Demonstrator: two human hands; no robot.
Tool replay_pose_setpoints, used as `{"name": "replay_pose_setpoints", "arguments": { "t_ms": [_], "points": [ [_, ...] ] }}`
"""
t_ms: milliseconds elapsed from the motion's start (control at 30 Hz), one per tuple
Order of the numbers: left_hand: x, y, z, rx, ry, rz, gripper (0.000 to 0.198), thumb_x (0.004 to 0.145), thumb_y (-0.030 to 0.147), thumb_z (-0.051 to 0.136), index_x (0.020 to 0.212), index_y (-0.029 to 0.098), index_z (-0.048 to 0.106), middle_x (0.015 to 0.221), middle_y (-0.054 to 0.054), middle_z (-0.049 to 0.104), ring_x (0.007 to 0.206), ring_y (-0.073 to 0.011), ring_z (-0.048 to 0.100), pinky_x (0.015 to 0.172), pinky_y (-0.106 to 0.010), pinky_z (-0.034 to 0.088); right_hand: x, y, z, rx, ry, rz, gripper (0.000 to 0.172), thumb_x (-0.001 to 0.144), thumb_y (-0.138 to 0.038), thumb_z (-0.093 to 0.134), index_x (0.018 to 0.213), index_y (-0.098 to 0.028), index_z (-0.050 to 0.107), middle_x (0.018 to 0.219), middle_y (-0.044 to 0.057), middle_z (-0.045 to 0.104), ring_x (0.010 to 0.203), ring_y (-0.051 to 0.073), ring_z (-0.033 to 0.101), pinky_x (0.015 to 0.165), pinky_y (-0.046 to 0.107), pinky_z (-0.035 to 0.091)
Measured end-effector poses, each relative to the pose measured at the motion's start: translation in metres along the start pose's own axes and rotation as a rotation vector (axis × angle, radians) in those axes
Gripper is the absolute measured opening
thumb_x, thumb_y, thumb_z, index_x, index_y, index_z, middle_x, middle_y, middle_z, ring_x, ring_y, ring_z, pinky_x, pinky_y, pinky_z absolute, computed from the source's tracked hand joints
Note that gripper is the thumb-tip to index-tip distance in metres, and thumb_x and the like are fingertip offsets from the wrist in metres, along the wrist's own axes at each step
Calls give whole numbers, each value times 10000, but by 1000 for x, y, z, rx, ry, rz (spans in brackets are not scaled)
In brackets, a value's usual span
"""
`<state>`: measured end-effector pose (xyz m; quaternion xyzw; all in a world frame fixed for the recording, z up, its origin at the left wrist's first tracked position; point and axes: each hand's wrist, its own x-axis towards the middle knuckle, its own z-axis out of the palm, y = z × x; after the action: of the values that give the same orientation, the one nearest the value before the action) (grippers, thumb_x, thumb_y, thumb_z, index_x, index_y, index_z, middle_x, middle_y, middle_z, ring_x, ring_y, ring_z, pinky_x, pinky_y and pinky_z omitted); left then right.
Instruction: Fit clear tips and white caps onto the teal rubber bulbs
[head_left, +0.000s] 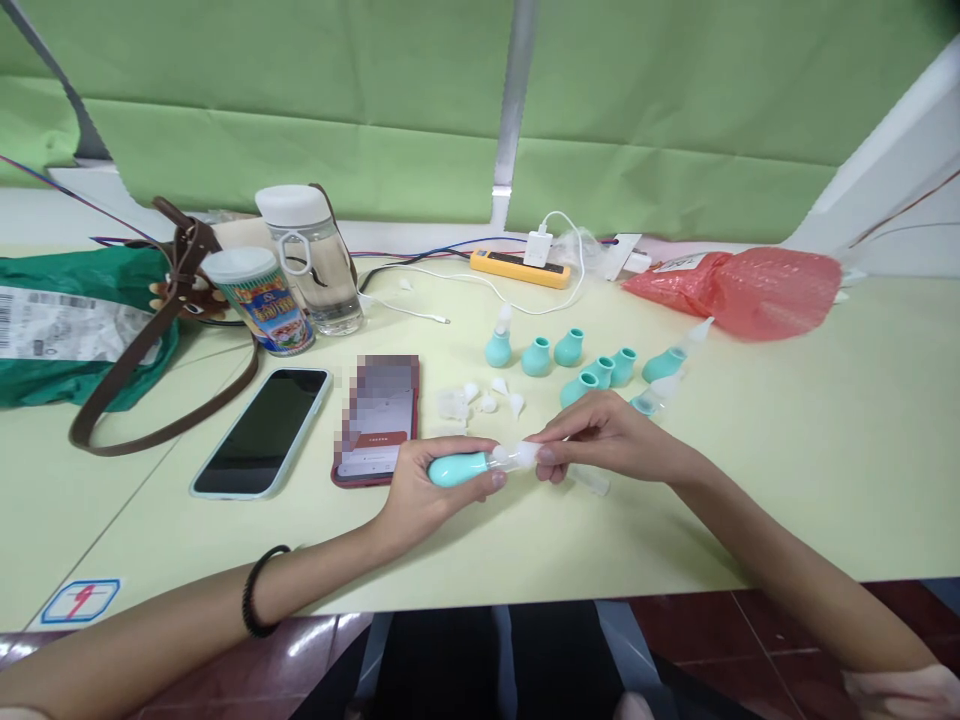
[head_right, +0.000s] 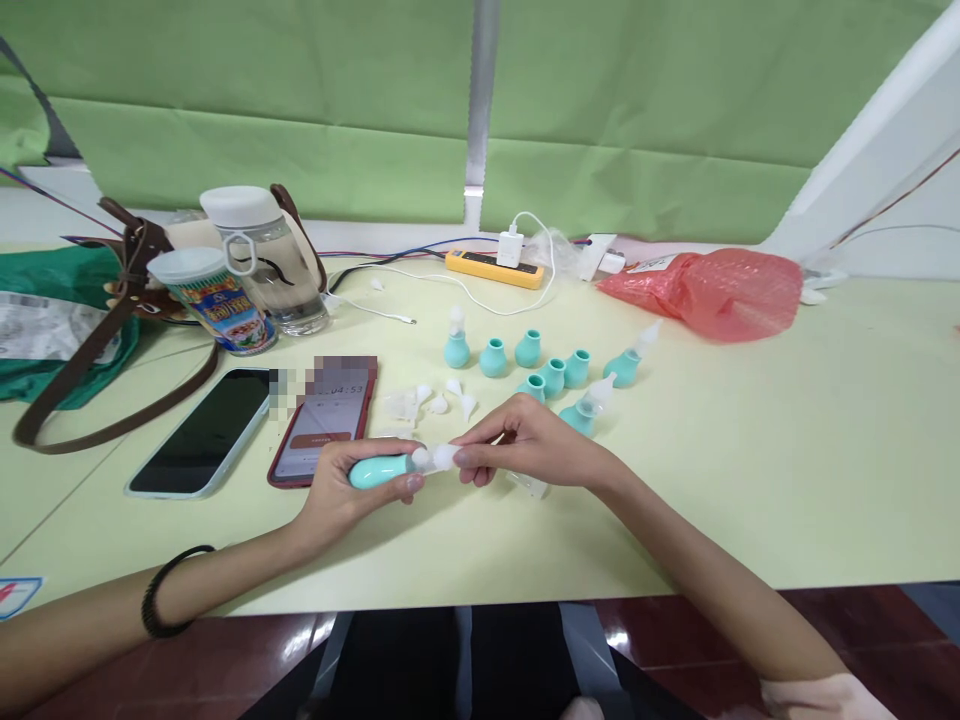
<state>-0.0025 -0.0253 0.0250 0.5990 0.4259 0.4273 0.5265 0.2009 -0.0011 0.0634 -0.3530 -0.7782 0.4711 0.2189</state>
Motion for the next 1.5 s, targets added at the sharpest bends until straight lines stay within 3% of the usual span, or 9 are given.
{"name": "replay_pose_setpoints", "arguments": {
  "t_ms": [200, 300, 467, 633, 833, 1167, 1333, 1433, 1500],
  "points": [
    [-5, -6, -2, -133, -102, 69, 480, 672, 277, 618, 1121, 155, 499, 855, -72, 623, 725, -182, 578, 625, -284, 486, 1, -26, -15, -60, 202, 13, 167, 715, -300, 580, 756, -172, 679, 606, 15, 646, 516, 107, 587, 476, 213, 503],
    [-5, -9, 0, -292, -67, 88, 476, 752, 277, 505, 1201, 179, 382, 869, -63, 586, 762, -173, 543, 602, -287, 482, 7, -41, -24, -135, 364, -32, 136, 700, -288, 592, 675, -182, 674, 563, 0, 619, 472, 96, 559, 446, 218, 480],
    [-4, -10, 3, -294, -4, 15, 200, 791, 212, 426, 990, 196, 438, 735, -4, 541, 571, -102, 473, 461, -208, 403, 35, -58, -27, -354, 608, -146, 190, 739, -247, 533, 618, -144, 636, 512, -7, 543, 456, 80, 513, 447, 226, 424],
    [-6, -10, 3, -19, -104, 3, 73, 771, 186, 439, 742, 151, 496, 566, 21, 472, 498, -79, 409, 447, -192, 321, 81, -50, -22, -606, 723, -145, 207, 761, -174, 447, 634, -106, 596, 537, 14, 527, 516, 94, 492, 531, 250, 403],
    [-6, -11, 3, 259, -187, 105, 113, 750, 168, 424, 706, 139, 523, 532, 21, 467, 502, -92, 439, 479, -207, 322, 121, -16, -17, -878, 658, -14, 259, 757, -183, 399, 553, -111, 542, 567, 66, 532, 608, 148, 472, 586, 275, 358],
    [-5, -13, 2, 290, -220, 130, 116, 767, 178, 399, 737, 145, 506, 519, 29, 465, 495, -94, 448, 484, -204, 328, 128, -6, -16, -931, 591, 84, 217, 760, -250, 424, 707, -89, 560, 694, 111, 556, 687, 186, 485, 621, 284, 358],
    [-5, -11, 0, 300, -227, 136, 175, 801, 208, 369, 695, 146, 494, 495, 33, 456, 472, -82, 404, 464, -198, 295, 106, -18, -15, -931, 546, 67, 228, 760, -254, 429, 795, -94, 588, 669, 83, 569, 696, 184, 503, 640, 281, 359],
    [-4, -13, 2, 312, -223, 157, 170, 790, 200, 388, 660, 148, 485, 490, 38, 444, 469, -76, 394, 460, -190, 296, 77, -25, -12, -978, 365, 18, 230, 737, -127, 396, 826, -142, 608, 676, 46, 587, 646, 146, 512, 598, 249, 336],
    [-4, -14, 3, 335, -205, 180, 114, 761, 176, 422, 689, 145, 505, 504, 39, 446, 478, -75, 398, 464, -185, 306, 55, -24, -7, -1052, 235, 95, 244, 700, -70, 406, 791, -156, 614, 654, 40, 585, 626, 141, 514, 551, 238, 303]
  ]
}}
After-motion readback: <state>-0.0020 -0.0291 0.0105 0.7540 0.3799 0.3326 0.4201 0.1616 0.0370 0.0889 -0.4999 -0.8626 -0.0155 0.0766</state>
